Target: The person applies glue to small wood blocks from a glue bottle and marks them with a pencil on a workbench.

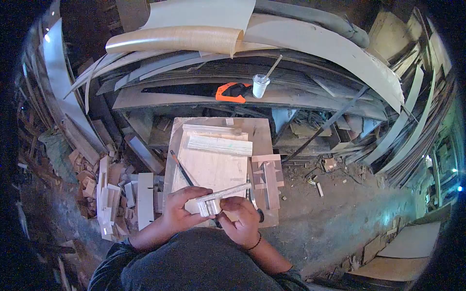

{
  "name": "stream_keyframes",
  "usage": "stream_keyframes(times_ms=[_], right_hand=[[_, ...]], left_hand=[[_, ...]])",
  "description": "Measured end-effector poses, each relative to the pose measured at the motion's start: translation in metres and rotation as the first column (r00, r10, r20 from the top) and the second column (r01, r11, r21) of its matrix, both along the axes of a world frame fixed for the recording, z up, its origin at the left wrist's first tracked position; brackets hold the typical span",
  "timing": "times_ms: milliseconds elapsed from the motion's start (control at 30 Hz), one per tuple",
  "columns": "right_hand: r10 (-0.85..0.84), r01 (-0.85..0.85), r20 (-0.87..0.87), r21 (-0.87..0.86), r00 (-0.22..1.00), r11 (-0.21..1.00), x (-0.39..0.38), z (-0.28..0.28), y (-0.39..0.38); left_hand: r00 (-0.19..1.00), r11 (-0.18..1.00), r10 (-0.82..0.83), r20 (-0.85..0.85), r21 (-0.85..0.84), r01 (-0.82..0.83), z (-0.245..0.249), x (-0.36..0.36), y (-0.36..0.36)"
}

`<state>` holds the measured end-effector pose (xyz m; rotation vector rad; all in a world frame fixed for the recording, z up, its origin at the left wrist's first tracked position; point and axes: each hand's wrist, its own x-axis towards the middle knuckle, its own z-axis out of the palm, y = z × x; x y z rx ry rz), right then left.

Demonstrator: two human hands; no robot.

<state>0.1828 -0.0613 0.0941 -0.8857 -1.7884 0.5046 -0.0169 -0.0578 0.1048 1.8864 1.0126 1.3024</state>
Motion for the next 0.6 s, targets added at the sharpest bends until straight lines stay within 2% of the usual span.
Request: stream_keyframes(times_ms=[600], right_hand=[[-0.013,0.013,0.007,0.01,1.0,1.0,0.0006,-0.0025,-0.0035]], left_hand=[[1.0,1.0,-0.017,-0.004,0.007,0.017,0.0007,0.0017,-0.001]])
